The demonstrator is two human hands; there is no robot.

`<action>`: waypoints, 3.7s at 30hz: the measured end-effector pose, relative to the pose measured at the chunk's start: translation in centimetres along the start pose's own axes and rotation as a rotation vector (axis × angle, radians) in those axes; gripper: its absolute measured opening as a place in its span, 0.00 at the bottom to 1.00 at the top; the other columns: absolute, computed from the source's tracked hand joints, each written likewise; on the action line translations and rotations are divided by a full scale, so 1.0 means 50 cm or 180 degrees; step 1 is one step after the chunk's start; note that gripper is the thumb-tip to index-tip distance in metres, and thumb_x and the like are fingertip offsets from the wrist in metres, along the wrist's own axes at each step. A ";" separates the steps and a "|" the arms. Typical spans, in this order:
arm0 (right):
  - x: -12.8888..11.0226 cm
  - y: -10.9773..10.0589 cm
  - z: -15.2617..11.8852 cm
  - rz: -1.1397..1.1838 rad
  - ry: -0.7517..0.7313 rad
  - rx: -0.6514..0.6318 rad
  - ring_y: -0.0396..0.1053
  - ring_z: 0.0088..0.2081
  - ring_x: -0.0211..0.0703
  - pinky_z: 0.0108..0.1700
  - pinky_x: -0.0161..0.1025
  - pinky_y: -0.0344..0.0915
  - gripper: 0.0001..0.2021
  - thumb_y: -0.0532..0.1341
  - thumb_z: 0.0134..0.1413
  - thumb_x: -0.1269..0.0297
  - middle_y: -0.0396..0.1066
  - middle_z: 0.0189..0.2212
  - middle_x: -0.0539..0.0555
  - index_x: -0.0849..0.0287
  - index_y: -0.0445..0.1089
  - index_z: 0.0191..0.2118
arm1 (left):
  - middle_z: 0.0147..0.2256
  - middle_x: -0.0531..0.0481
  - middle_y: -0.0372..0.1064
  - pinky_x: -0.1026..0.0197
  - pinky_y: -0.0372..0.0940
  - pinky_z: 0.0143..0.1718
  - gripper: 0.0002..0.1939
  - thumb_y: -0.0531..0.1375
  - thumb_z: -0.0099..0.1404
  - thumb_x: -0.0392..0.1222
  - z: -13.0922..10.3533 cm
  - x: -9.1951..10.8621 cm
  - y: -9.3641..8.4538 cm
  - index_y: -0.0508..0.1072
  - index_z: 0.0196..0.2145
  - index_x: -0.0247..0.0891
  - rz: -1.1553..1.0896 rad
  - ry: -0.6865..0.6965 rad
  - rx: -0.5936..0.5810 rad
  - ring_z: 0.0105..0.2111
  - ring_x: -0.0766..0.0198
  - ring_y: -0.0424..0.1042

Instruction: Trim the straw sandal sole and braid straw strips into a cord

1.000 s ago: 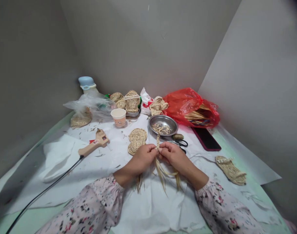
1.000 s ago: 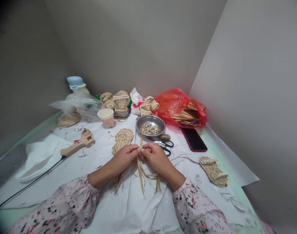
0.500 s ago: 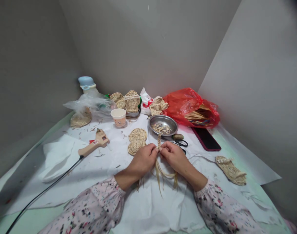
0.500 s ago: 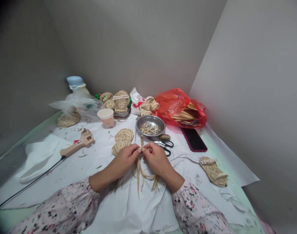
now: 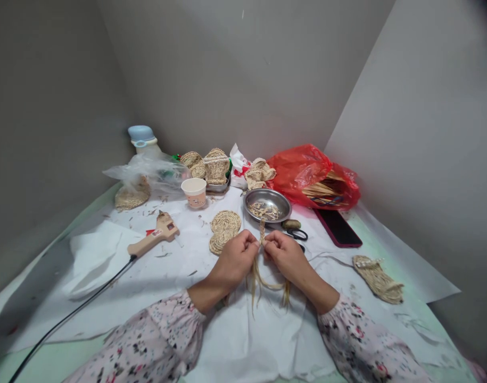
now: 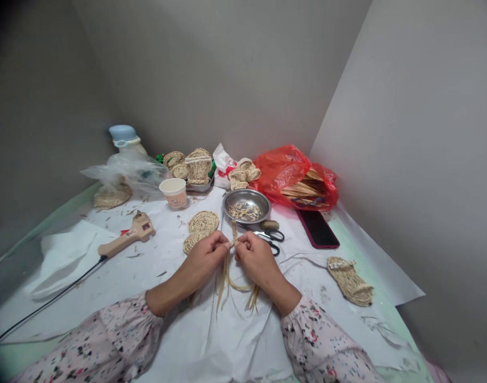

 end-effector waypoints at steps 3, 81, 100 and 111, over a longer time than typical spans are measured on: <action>0.001 0.000 0.001 0.0001 0.0028 -0.0003 0.61 0.21 0.37 0.26 0.35 0.54 0.05 0.57 0.52 0.63 0.67 0.18 0.47 0.57 0.65 0.28 | 0.19 0.58 0.58 0.64 0.53 0.27 0.07 0.54 0.61 0.43 -0.002 0.004 0.005 0.65 0.27 0.39 -0.0131 0.0034 -0.0043 0.23 0.65 0.58; -0.006 0.014 -0.012 0.1433 0.0223 -0.0457 0.49 0.16 0.30 0.18 0.31 0.43 0.08 0.60 0.54 0.59 0.61 0.18 0.44 0.58 0.65 0.29 | 0.29 0.50 0.63 0.60 0.57 0.38 0.14 0.48 0.65 0.41 -0.013 0.035 0.007 0.67 0.25 0.38 0.0852 0.0537 0.0045 0.34 0.61 0.64; -0.013 0.014 -0.013 0.1174 -0.0064 -0.0560 0.58 0.22 0.34 0.26 0.33 0.53 0.07 0.59 0.55 0.61 0.66 0.20 0.46 0.57 0.67 0.30 | 0.17 0.62 0.47 0.67 0.38 0.15 0.18 0.56 0.59 0.55 -0.014 -0.002 0.036 0.66 0.25 0.36 -0.1568 -0.0949 -0.0833 0.15 0.74 0.42; -0.026 0.001 -0.009 0.0211 -0.0671 -0.0053 0.70 0.38 0.44 0.44 0.39 0.62 0.07 0.58 0.56 0.63 0.75 0.34 0.52 0.56 0.73 0.36 | 0.16 0.61 0.47 0.67 0.39 0.16 0.17 0.57 0.58 0.52 -0.003 -0.031 0.029 0.59 0.21 0.38 -0.1432 -0.0881 -0.0246 0.15 0.74 0.45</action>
Point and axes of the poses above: each hand's wrist, its own z-axis towards the middle knuckle, its own y-axis out of the palm, x = y × z, the point moved 5 cm from there along z, towards the middle knuckle
